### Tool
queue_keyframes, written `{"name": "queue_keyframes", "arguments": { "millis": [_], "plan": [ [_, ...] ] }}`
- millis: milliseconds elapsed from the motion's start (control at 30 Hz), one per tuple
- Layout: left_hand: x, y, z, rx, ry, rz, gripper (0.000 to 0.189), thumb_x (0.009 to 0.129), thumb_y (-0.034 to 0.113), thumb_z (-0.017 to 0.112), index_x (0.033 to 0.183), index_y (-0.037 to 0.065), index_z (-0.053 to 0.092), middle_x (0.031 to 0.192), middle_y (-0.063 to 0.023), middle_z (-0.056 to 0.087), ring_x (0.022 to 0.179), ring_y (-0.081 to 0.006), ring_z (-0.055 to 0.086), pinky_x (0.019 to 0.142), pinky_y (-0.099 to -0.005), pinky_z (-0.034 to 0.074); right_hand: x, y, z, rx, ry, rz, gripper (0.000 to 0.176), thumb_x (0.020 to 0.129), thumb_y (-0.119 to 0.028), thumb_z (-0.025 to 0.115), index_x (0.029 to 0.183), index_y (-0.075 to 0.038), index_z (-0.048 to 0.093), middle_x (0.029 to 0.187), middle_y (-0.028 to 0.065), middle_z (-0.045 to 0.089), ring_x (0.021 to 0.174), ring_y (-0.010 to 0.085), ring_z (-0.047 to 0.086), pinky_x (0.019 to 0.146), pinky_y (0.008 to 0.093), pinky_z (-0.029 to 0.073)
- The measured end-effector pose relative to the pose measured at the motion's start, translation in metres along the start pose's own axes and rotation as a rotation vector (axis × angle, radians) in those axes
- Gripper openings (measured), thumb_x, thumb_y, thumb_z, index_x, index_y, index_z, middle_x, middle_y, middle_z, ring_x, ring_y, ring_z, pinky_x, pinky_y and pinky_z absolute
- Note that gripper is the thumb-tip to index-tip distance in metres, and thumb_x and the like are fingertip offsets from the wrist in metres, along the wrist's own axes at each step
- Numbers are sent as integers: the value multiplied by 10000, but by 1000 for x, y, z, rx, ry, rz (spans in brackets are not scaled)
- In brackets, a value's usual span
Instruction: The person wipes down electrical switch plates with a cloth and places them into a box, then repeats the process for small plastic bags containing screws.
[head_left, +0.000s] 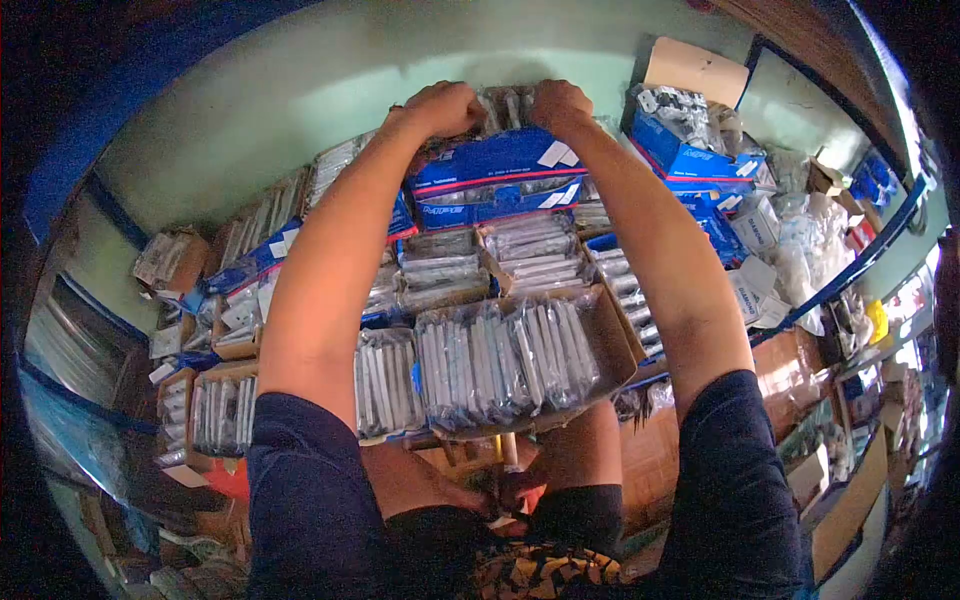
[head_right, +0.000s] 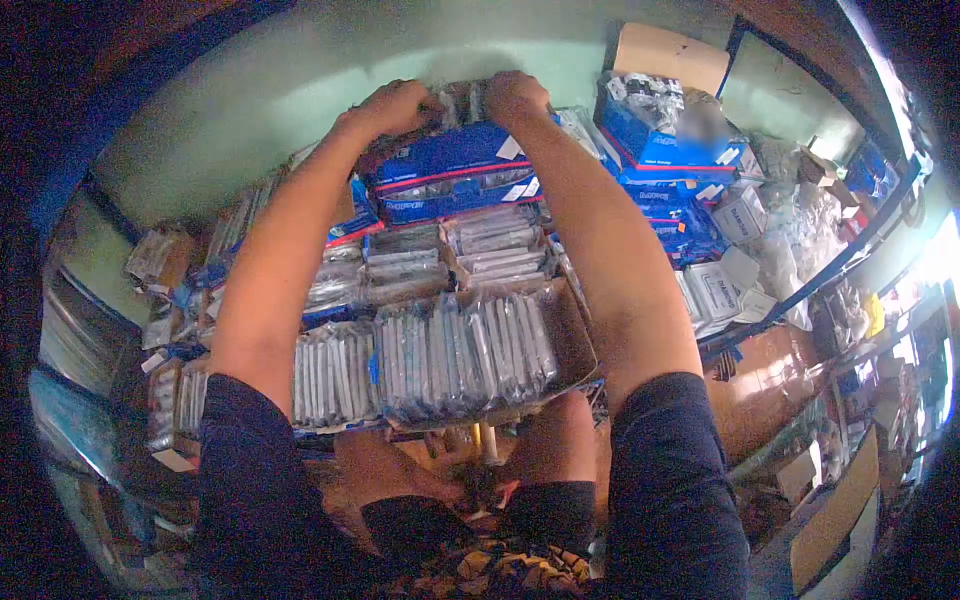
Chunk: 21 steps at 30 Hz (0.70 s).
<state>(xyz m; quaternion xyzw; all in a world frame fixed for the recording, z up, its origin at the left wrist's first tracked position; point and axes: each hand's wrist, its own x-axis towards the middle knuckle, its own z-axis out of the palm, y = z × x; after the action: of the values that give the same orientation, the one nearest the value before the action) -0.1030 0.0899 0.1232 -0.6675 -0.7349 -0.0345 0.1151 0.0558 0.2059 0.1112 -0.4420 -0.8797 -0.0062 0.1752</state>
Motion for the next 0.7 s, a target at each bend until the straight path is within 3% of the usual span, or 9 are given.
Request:
{"name": "queue_keyframes", "arguments": {
  "millis": [67, 133, 200, 233, 300, 433, 500, 633, 700],
  "plan": [
    [7, -1, -4, -69, -1, -9, 394, 777, 354, 648, 1060, 80, 658, 1086, -203, 635, 1033, -346, 608, 882, -441, 490, 6, 4, 5, 15, 15, -4, 313, 854, -268, 550, 1092, -98, 659, 1144, 138, 634, 1083, 303, 603, 842, 433, 523],
    [10, 0, -6, -237, 47, -265, 567, 709, 541, 675, 1030, 72, 676, 1083, -192, 642, 1039, -346, 606, 882, -435, 487, 3, 0, 2, 25, 24, -10, 318, 858, -287, 549, 1094, -104, 659, 1147, 142, 631, 1088, 304, 600, 842, 434, 524],
    [14, 4, -5, -191, 52, -301, 613, 685, 580, 679, 1028, 72, 682, 1088, -185, 644, 1038, -342, 609, 884, -424, 486, 2, -12, 2, -36, 64, -251, 345, 851, -356, 569, 1093, -128, 664, 1163, 134, 625, 1088, 322, 596, 876, 450, 505],
    [15, 4, -2, -144, 50, -338, 659, 661, 619, 684, 1026, 71, 687, 1092, -177, 646, 1038, -337, 611, 886, -414, 485, 17, -14, 18, -38, 61, -254, 345, 851, -356, 569, 1093, -128, 664, 1163, 134, 625, 1088, 322, 596, 876, 450, 505],
    [28, -8, 11, -146, 34, -339, 683, 660, 634, 685, 993, 38, 685, 1019, -185, 663, 955, -332, 634, 826, -416, 499, 71, -13, 67, -130, 72, -419, 449, 789, -455, 610, 1012, -71, 673, 979, 175, 673, 897, 359, 649, 814, 455, 507],
    [59, -44, 48, -264, 42, -256, 728, 654, 649, 681, 949, -16, 685, 948, -194, 683, 820, -287, 648, 754, -399, 509, 98, -8, 72, -158, -131, -456, 477, 759, -483, 626, 967, -59, 690, 926, 182, 680, 821, 343, 657, 792, 435, 501],
    [43, -23, 31, -317, -1, -342, 712, 646, 639, 685, 953, -3, 688, 950, -185, 686, 803, -272, 640, 754, -395, 506, 61, -16, 23, 34, -344, -353, 510, 667, -467, 703, 1068, -152, 685, 1127, 115, 644, 1016, 312, 613, 871, 430, 475],
    [37, -16, 16, -359, -99, -385, 659, 642, 605, 691, 965, 31, 697, 929, -164, 690, 783, -249, 632, 753, -397, 501, 63, -17, 15, 38, -494, -303, 527, 655, -486, 705, 1055, -144, 690, 1088, 119, 659, 994, 282, 622, 867, 409, 477],
    [49, -14, 28, -330, -20, -470, 631, 661, 587, 684, 964, 34, 698, 921, -158, 690, 784, -240, 630, 753, -398, 497, 58, -19, 18, 164, -503, -240, 534, 662, -500, 696, 1047, -131, 688, 1068, 123, 666, 951, 282, 631, 873, 417, 478]
  ]
}}
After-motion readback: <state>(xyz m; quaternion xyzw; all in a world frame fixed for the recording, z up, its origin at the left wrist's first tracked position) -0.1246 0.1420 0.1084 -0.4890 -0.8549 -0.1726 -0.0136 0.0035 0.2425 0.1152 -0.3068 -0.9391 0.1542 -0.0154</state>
